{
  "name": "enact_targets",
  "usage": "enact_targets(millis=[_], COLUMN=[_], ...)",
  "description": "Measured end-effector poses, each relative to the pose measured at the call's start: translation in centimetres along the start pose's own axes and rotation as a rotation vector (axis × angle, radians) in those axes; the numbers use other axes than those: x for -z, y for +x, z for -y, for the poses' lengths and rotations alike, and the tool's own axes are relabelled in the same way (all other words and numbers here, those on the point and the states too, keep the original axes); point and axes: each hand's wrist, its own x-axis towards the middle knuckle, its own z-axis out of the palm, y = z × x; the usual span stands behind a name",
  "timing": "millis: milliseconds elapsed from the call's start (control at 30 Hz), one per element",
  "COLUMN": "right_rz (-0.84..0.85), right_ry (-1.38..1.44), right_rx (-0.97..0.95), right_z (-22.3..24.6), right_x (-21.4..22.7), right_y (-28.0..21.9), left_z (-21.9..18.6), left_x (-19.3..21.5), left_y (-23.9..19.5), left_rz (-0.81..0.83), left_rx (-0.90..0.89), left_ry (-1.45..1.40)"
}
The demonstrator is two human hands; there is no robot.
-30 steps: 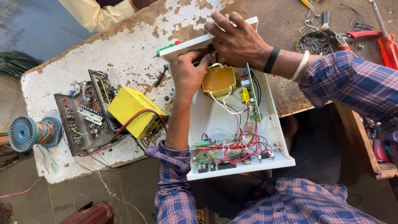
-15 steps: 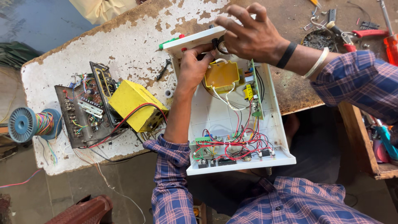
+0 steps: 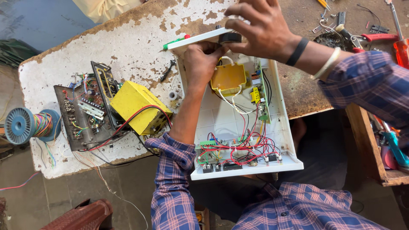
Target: The person uses a screwdriver to tighten screws on the side of a white electronics enclosure. Then, the person uses black electrical tape to wrap and secure wires inside the enclosure.
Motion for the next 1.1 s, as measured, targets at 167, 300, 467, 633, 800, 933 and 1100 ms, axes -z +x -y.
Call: enact_targets(millis=[167, 300, 467, 633, 800, 933, 1100], right_rz=[0.221, 0.271, 0.177, 0.068, 0.119, 0.211, 0.320], right_ry=[0.116, -0.005, -0.207, -0.179, -0.050, 0.028, -0.062], right_rx=[0.005, 0.151, 0.310, 0.376, 0.288, 0.075, -0.059], right_z=[-0.9, -0.9, -0.7, -0.4, -0.3, -0.1, 1.0], right_x=[2.2, 3.0, 2.8, 2.9, 2.0, 1.4, 0.0], right_y=[0.6, 0.8, 1.5, 2.0, 2.0, 1.8, 2.1], left_z=[-0.3, 0.6, 1.5, 1.8, 2.0, 0.7, -0.5], left_x=[0.3, 0.3, 0.2, -0.1, 0.5, 1.1, 1.5], left_y=[-0.2, 0.1, 0.3, 0.5, 0.4, -0.1, -0.9], left_rz=[-0.022, -0.008, -0.001, 0.002, -0.077, -0.173, -0.296], left_rx=[-0.034, -0.102, -0.123, -0.083, -0.050, -0.067, -0.087], left_ry=[0.092, 0.056, 0.005, 0.010, 0.110, 0.348, 0.513])
